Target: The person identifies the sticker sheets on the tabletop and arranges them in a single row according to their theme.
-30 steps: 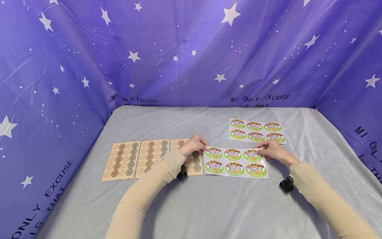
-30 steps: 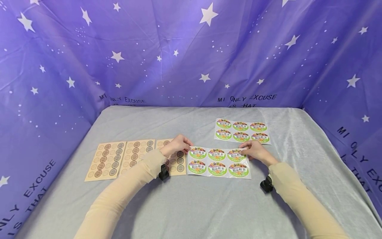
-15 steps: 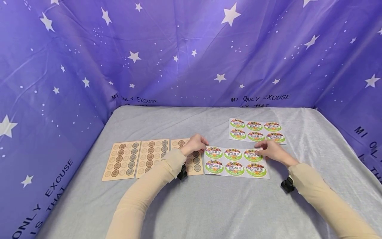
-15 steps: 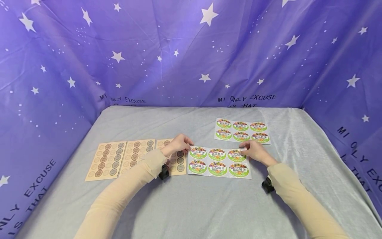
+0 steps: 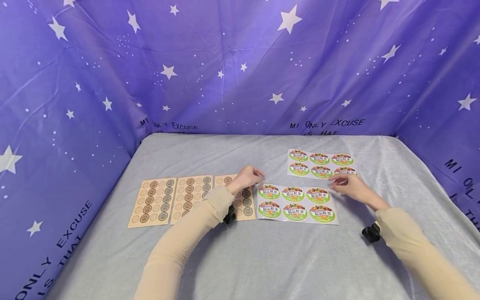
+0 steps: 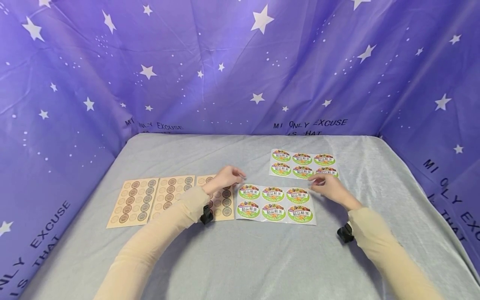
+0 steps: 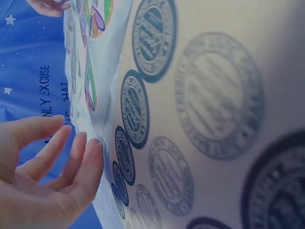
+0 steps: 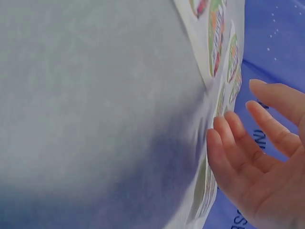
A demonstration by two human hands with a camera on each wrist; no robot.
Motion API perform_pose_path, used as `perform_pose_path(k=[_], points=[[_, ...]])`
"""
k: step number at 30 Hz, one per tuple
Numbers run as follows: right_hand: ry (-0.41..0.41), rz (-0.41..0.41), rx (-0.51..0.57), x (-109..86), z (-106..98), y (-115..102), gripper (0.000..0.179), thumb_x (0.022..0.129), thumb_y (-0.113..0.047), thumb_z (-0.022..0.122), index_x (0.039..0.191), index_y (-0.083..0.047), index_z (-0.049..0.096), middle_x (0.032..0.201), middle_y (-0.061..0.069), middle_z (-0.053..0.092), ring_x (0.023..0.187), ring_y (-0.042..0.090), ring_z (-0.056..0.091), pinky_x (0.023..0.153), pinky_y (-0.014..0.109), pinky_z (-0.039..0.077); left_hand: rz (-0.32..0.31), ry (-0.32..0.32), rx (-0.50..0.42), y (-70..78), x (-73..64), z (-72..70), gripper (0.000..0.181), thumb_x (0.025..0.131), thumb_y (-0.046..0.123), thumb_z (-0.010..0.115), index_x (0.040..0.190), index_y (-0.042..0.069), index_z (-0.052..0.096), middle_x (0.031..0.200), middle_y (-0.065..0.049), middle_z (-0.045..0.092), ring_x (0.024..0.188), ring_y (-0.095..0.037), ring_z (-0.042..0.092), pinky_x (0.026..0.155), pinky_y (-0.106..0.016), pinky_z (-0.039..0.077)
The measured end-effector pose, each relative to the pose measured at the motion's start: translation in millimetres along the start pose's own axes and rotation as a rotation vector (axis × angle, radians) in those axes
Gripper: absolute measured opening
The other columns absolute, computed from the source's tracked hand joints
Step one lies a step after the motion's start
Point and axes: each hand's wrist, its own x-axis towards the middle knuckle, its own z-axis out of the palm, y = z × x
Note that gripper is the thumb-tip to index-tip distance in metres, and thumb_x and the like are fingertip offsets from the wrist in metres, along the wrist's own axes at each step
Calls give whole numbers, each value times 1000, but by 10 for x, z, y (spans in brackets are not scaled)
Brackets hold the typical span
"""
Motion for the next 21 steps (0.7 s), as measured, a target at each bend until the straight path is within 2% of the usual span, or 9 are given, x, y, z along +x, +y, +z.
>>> perform_pose_path(k=[4,11,15,21], points=[[-3,8,36,-28,-77,26,34,82,-3,58,110,15,50,89,23,59,66,17,60,56,29,52,-5,-11,-49,33,44,19,22,82,12,59,102,4,65,87,-8,63,75,-18,57,58,-18,44],[15,28,87,-51,-191,103,37,84,-3,56,113,17,46,93,30,57,65,15,60,57,31,53,-16,-29,-161,97,127,68,25,83,11,58,106,3,63,85,-11,63,73,-23,57,63,-28,49],[40,41,108,-47,-236,160,38,85,-5,56,114,18,45,92,30,58,65,12,61,58,31,53,-21,-29,-208,122,193,110,25,83,8,59,106,1,63,88,-14,63,75,-23,58,65,-27,51],[80,52,112,-41,-307,230,37,85,-5,55,112,19,46,91,29,59,67,8,60,58,29,53,-27,-17,-282,158,284,175,24,81,5,59,104,-1,63,86,-13,63,76,-24,60,65,-26,52]])
